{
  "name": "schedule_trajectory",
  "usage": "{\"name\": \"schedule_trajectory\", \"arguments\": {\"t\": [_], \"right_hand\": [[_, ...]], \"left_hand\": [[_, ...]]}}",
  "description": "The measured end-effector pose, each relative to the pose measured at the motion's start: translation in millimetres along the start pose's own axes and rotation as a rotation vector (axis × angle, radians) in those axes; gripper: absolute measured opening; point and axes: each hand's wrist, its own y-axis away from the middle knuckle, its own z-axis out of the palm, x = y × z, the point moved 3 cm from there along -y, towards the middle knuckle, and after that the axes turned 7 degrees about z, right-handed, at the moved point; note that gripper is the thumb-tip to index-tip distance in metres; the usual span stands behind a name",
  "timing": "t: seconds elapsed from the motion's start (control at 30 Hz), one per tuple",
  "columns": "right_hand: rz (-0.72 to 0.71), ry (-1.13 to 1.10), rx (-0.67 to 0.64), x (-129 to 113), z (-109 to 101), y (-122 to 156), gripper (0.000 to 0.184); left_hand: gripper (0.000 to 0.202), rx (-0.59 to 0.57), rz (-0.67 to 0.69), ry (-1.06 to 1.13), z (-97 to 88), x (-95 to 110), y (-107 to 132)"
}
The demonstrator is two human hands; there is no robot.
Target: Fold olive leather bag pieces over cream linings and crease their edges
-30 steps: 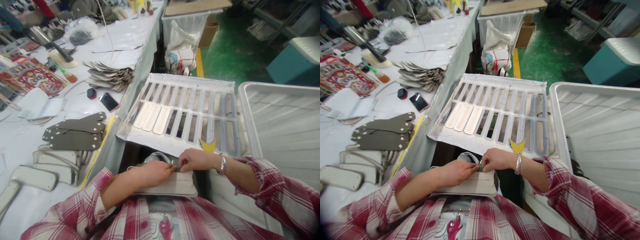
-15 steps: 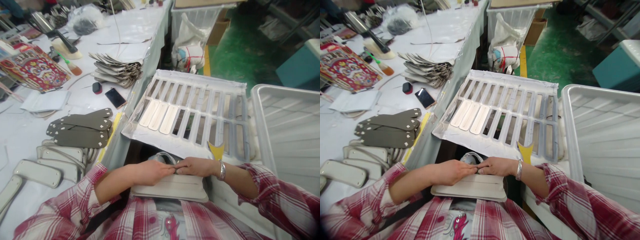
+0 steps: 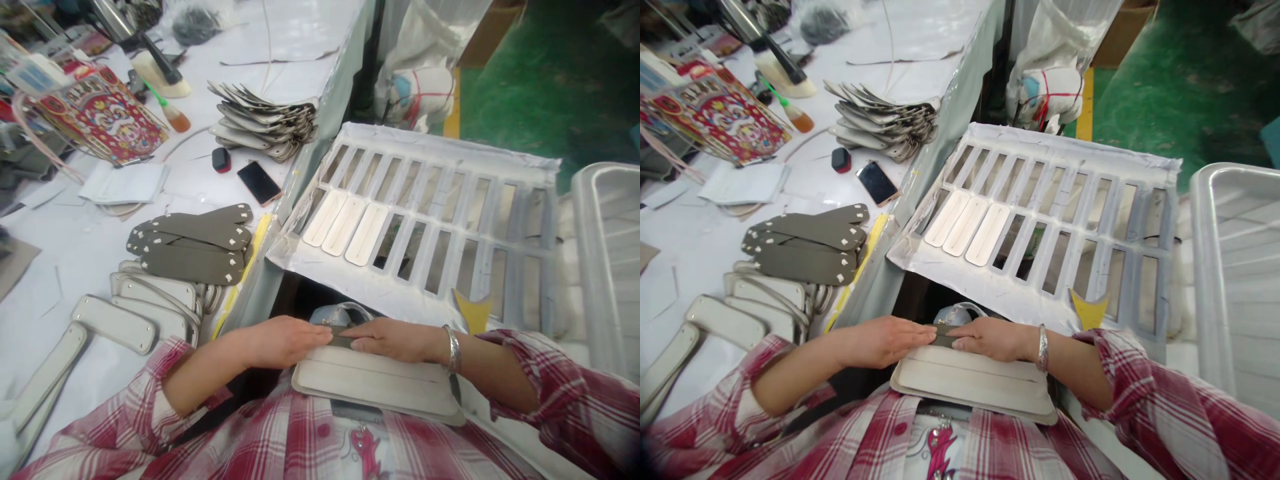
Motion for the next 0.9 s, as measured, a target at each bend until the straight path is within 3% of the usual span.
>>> {"name": "schedule_trajectory", "arguments": {"t": [0.3, 0.43, 0.57, 0.77, 0.83, 0.9], "right_hand": [[-0.056, 0.072, 0.024, -26, 6, -51, 0.042], [-0.054, 0.076, 0.009, -30, 5, -56, 0.041], [-0.099, 0.009, 0.040, -12, 0, -22, 0.040], [0.107, 0.002, 0.092, 36, -7, 48, 0.043], [0.106, 0.057, 0.178, 40, -8, 64, 0.042], [0.076, 0.145, 0.357, 37, -3, 84, 0.041]], "left_hand": [[0.041, 0.008, 0.027, -0.228, -1.6, 9, 24], [0.039, 0.020, -0.015, -0.266, -1.9, 16, 22], [0.040, 0.024, 0.008, -0.326, 3.2, 22, 11], [0.037, 0.041, -0.061, -0.391, 3.1, 30, 0], [0.034, 0.075, -0.135, -0.416, -1.2, 38, -6], [0.031, 0.130, -0.210, -0.445, -3.2, 50, -16]]}}
